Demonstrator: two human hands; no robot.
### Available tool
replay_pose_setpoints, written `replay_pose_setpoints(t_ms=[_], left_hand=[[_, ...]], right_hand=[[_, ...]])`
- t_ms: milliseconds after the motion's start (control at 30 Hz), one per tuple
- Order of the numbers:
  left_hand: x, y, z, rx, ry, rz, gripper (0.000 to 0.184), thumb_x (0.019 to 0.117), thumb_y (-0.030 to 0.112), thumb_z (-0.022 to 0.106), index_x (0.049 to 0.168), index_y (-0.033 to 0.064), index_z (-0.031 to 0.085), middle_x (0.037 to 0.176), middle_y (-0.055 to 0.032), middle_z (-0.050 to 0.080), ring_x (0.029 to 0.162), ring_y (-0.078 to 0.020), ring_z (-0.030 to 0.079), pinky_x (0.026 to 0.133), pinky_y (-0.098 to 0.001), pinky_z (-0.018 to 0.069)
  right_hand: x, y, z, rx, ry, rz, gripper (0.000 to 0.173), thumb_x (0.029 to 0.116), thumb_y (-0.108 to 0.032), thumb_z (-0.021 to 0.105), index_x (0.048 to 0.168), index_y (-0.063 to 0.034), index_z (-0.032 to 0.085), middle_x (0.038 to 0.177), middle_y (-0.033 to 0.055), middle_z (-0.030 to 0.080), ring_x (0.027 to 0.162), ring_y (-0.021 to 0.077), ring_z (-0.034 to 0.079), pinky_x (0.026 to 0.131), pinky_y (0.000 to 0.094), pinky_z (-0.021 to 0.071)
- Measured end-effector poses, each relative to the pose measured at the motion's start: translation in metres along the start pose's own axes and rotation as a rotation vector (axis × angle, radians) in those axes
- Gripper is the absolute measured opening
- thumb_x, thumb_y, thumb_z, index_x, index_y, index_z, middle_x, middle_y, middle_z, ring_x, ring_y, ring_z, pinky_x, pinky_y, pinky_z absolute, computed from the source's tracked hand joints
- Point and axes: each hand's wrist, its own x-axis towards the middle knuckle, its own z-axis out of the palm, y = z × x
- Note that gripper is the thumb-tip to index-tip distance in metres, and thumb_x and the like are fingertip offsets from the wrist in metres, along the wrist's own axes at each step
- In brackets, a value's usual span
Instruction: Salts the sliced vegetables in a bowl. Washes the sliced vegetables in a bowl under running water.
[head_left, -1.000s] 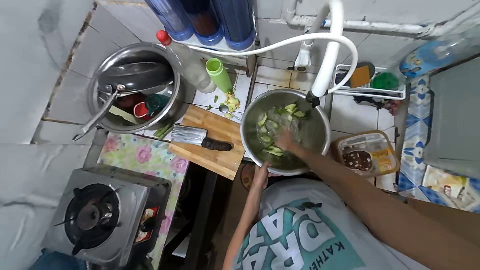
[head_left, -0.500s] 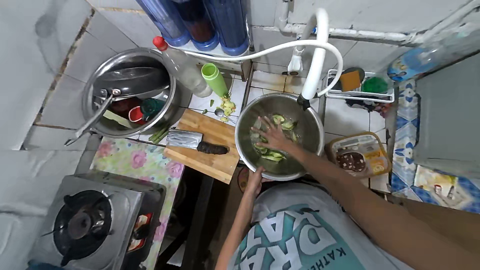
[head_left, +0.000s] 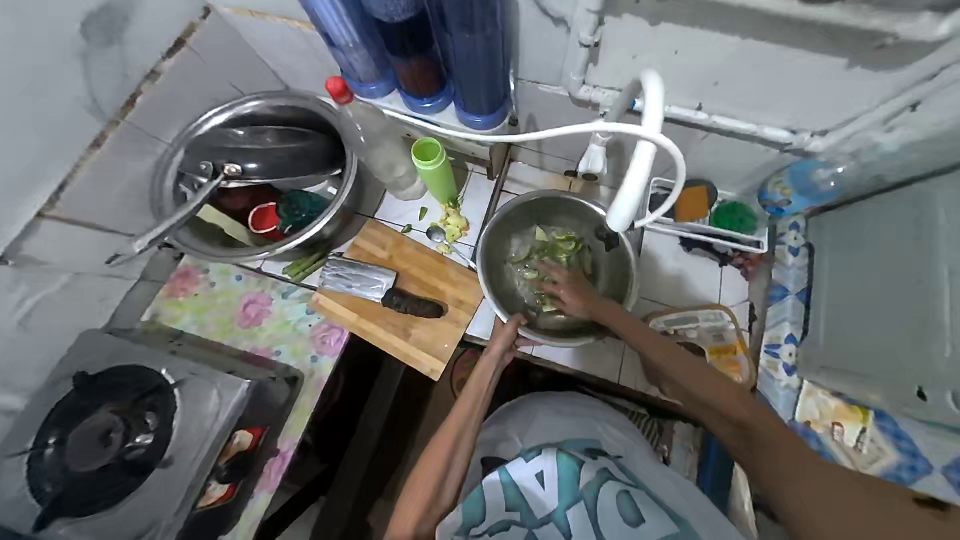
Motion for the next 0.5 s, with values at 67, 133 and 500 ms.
replay_pose_setpoints(t_ms=[67,133,500], left_hand=[[0.016,0.010,0.005,0.043,-0.031,0.022,0.049,0.1036,-0.001,0.043,0.150,0.0026,0.026,0.106,-0.0212,0.062,0.070,-0.0261,0.069,0.055,-0.0374,0.0601],[0.041,0.019,0.010,0.073,-0.047,0.042,0.051,0.1034,-0.001,0.044,0.151,0.0030,0.025,0.105,-0.0211,0.061,0.069,-0.0258,0.068,0.055,-0.0375,0.0591],[0.110,0.006,0.031,-0.069,-0.095,0.060,0.089,0.0935,0.005,0.072,0.160,0.0155,0.014,0.132,-0.0309,0.056,0.092,-0.0387,0.070,0.071,-0.0498,0.0615]], right_hand=[[-0.002,-0.002,-0.023,0.114,0.182,0.164,0.035,0.1034,-0.013,0.056,0.137,-0.0090,0.066,0.155,0.0198,0.046,0.142,0.0393,0.047,0.118,0.0578,0.0358],[-0.003,0.001,-0.042,0.222,0.259,0.288,0.031,0.1050,-0.012,0.054,0.128,0.0058,0.064,0.133,0.0265,0.062,0.121,0.0382,0.063,0.106,0.0489,0.0491],[-0.004,0.015,-0.080,1.433,0.595,0.319,0.029,0.1083,-0.006,0.031,0.103,-0.0086,0.059,0.081,-0.0026,0.070,0.069,0.0054,0.067,0.068,0.0215,0.0596]])
